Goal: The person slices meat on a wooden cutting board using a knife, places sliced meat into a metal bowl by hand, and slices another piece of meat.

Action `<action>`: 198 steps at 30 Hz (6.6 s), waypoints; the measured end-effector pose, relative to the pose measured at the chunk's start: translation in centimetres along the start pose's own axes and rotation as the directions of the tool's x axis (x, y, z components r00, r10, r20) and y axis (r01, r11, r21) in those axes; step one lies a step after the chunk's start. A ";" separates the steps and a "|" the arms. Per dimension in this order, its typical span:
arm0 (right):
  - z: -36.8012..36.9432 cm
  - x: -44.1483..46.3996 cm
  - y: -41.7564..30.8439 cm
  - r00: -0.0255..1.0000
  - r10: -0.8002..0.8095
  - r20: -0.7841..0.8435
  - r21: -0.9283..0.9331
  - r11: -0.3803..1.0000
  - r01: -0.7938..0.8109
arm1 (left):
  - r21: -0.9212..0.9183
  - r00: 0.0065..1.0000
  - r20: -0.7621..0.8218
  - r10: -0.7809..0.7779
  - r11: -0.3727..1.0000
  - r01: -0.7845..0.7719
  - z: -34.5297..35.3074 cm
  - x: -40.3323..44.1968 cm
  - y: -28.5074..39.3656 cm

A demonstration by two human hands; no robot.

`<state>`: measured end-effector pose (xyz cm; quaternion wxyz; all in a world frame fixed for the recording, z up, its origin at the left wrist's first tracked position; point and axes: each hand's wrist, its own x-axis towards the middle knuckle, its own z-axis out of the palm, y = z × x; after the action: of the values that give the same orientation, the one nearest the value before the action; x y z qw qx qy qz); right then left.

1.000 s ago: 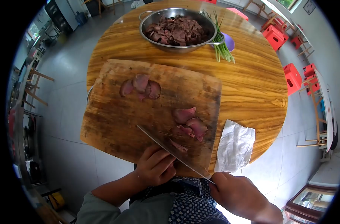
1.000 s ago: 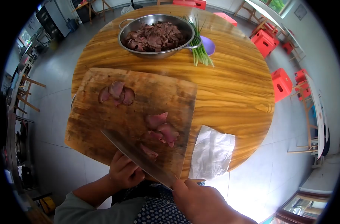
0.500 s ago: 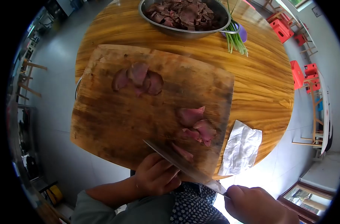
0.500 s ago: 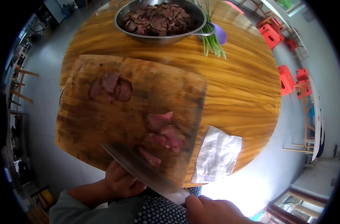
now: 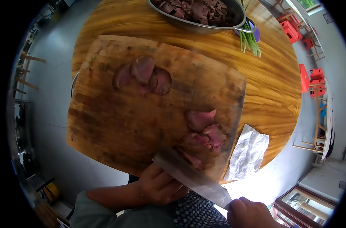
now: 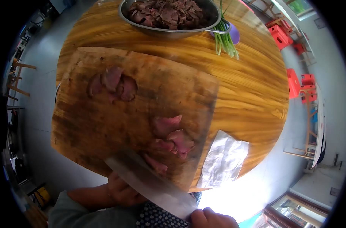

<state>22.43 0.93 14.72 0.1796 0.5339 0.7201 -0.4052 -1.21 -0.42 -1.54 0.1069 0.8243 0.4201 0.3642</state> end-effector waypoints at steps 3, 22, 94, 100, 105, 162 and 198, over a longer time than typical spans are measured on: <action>-0.6 2.1 0.3 0.999 -0.043 -0.003 0.004 0.999 0.043 | 0.034 0.998 -0.028 0.050 0.998 -0.049 -0.1 0.5 0.1; -1.7 6.0 -0.6 0.985 -0.172 0.023 -0.060 0.983 0.173 | -0.007 0.998 -0.047 -0.044 0.999 0.044 0.2 0.0 0.3; -1.9 2.3 0.4 0.990 -0.129 0.058 -0.036 0.991 0.131 | -0.089 0.998 0.011 -0.060 0.994 0.061 0.1 0.0 -0.1; -2.1 3.8 0.2 0.987 -0.134 0.088 -0.027 0.990 0.137 | -0.112 0.999 -0.003 -0.049 0.993 0.048 -0.5 1.4 -0.1; -1.6 5.0 -0.3 0.980 -0.189 0.061 -0.057 0.980 0.193 | 0.015 0.998 -0.059 0.005 1.000 -0.004 -0.3 1.1 0.4; 1.8 0.1 0.1 0.937 -0.230 -0.264 -0.138 0.970 0.199 | 0.003 0.987 -0.157 0.042 0.999 -0.042 0.0 0.5 0.6; -1.4 5.6 -0.6 0.976 -0.212 0.051 -0.105 0.971 0.217 | -0.084 0.998 -0.027 -0.057 0.995 0.055 -0.2 0.1 0.0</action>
<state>20.06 5.50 11.94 0.1783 0.4340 0.7911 -0.3924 -1.31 -0.39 -1.40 0.1450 0.8015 0.4291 0.3904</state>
